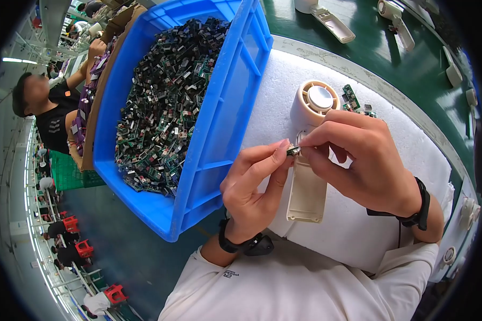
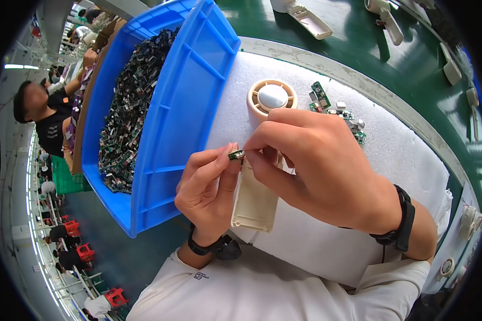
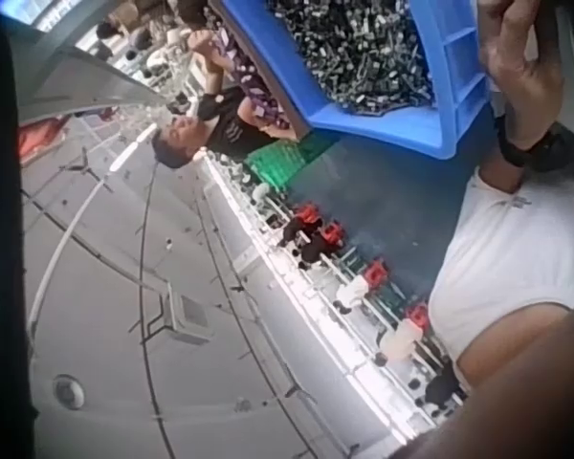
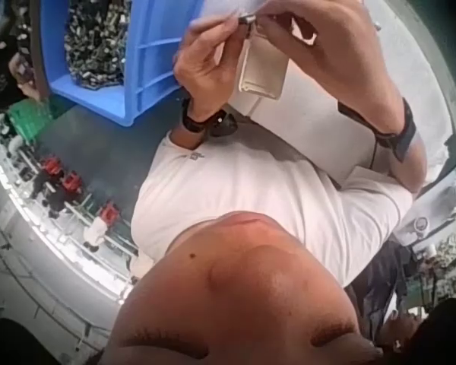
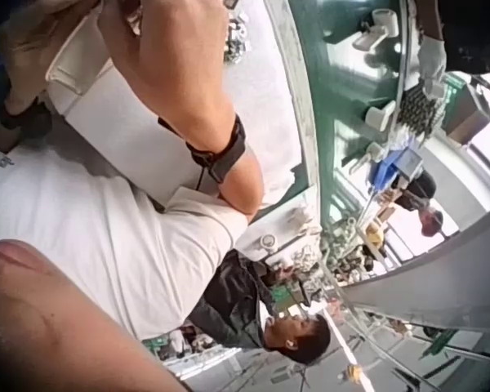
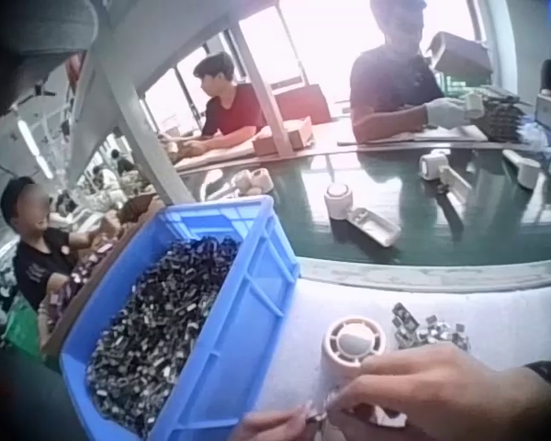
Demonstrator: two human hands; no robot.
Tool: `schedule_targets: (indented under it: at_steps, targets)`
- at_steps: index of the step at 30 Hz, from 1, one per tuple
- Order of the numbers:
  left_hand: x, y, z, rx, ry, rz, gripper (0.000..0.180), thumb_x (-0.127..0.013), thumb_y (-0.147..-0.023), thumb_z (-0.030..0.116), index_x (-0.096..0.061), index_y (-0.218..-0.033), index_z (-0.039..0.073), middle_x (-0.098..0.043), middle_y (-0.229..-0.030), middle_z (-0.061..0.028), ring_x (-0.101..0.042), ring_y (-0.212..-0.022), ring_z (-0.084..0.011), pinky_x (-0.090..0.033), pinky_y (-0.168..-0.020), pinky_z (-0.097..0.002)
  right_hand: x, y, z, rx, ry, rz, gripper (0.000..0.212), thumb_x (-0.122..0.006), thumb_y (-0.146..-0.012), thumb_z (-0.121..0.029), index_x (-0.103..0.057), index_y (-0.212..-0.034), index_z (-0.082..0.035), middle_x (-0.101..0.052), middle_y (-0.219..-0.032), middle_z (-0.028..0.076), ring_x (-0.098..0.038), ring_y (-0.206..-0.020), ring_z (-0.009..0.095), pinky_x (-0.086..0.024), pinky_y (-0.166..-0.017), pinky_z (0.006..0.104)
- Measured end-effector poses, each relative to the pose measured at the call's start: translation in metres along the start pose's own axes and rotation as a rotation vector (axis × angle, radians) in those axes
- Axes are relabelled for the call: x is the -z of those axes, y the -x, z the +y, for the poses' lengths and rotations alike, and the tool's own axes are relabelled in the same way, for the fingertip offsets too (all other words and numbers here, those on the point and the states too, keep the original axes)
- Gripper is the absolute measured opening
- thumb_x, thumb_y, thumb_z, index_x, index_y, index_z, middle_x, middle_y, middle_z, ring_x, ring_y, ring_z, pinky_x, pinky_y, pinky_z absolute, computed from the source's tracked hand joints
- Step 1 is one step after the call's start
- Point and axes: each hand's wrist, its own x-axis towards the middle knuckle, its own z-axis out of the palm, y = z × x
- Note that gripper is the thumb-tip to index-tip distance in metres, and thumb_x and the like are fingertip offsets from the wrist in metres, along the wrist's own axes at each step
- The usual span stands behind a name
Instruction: The person picks up a circuit board and a fan housing, connects a wire to the board, and fits the board into the housing. They then set the assembly down and repeat the process with another set of components.
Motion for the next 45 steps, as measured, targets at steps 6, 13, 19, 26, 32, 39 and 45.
schedule_targets:
  at_steps: [6, 13, 19, 26, 32, 39, 45]
  targets:
    - [-0.005, 0.004, 0.015, -0.128, -0.297, 0.04, 0.042, -0.077, -0.079, -0.014, -0.074, -0.117, 0.001, -0.071, -0.107, -0.0142, -0.072, -0.089, -0.0218, -0.059, -0.075, -0.0278, -0.014, 0.006, -0.007, -0.128, -0.079, 0.135, 0.011, -0.076, -0.079, 0.001, -0.07, -0.088, -0.001, -0.06, -0.071, 0.002, -0.055, -0.058, 0.008, -0.042, -0.051, 0.0238]
    - [-0.006, 0.01, 0.024, -0.185, -0.356, 0.039, 0.043, -0.077, -0.077, -0.015, -0.072, -0.118, -0.003, -0.067, -0.113, -0.0215, -0.071, -0.088, -0.0249, -0.061, -0.078, -0.0304, -0.022, 0.012, -0.014, -0.166, -0.144, 0.183, 0.012, -0.077, -0.079, 0.002, -0.069, -0.087, 0.0, -0.058, -0.07, 0.002, -0.053, -0.057, 0.007, -0.041, -0.05, 0.0235]
    - [-0.009, 0.01, 0.02, -0.231, -0.446, 0.022, 0.044, -0.077, -0.077, -0.016, -0.071, -0.119, -0.004, -0.065, -0.115, -0.0238, -0.071, -0.089, -0.0271, -0.061, -0.078, -0.031, -0.026, 0.014, -0.014, -0.113, -0.1, 0.229, 0.012, -0.075, -0.082, 0.005, -0.068, -0.091, 0.0, -0.057, -0.071, 0.002, -0.052, -0.054, 0.008, -0.039, -0.048, 0.0237]
    - [0.0, 0.008, 0.01, -0.134, -0.355, 0.041, 0.038, -0.076, -0.079, -0.013, -0.073, -0.115, 0.0, -0.07, -0.109, -0.0174, -0.071, -0.088, -0.0257, -0.06, -0.075, -0.0301, -0.009, 0.004, -0.005, 0.034, 0.054, 0.048, 0.018, -0.077, -0.083, -0.001, -0.07, -0.1, -0.002, -0.06, -0.076, 0.003, -0.057, -0.065, 0.013, -0.046, -0.059, 0.0278]
    - [-0.001, 0.005, 0.013, -0.116, -0.298, 0.068, 0.033, -0.076, -0.08, -0.01, -0.074, -0.112, 0.001, -0.073, -0.105, -0.014, -0.072, -0.087, -0.0252, -0.059, -0.074, -0.0311, 0.019, -0.019, 0.023, 0.153, 0.287, 0.208, 0.039, -0.081, -0.083, -0.009, -0.07, -0.12, -0.005, -0.065, -0.088, 0.006, -0.063, -0.086, 0.019, -0.051, -0.078, 0.032]
    - [-0.002, 0.006, 0.014, -0.112, -0.176, -0.023, 0.038, -0.076, -0.083, -0.005, -0.07, -0.119, 0.002, -0.069, -0.118, -0.0183, -0.071, -0.095, -0.0279, -0.059, -0.077, -0.0319, 0.047, -0.022, 0.039, 0.021, -0.118, -0.153, 0.06, -0.082, -0.084, -0.016, -0.061, -0.14, -0.013, -0.067, -0.119, 0.011, -0.065, -0.102, 0.019, -0.052, -0.092, 0.0367]
    - [-0.025, -0.012, 0.042, -0.068, -0.06, -0.39, 0.053, -0.075, -0.086, 0.003, -0.059, -0.137, 0.007, -0.045, -0.148, -0.0222, -0.054, -0.126, -0.0389, -0.051, -0.1, -0.0418, 0.173, 0.008, 0.134, -0.227, 0.033, 0.302, 0.055, -0.072, -0.095, -0.039, -0.059, -0.142, -0.014, -0.066, -0.131, 0.009, -0.065, -0.116, 0.019, -0.052, -0.097, 0.0322]
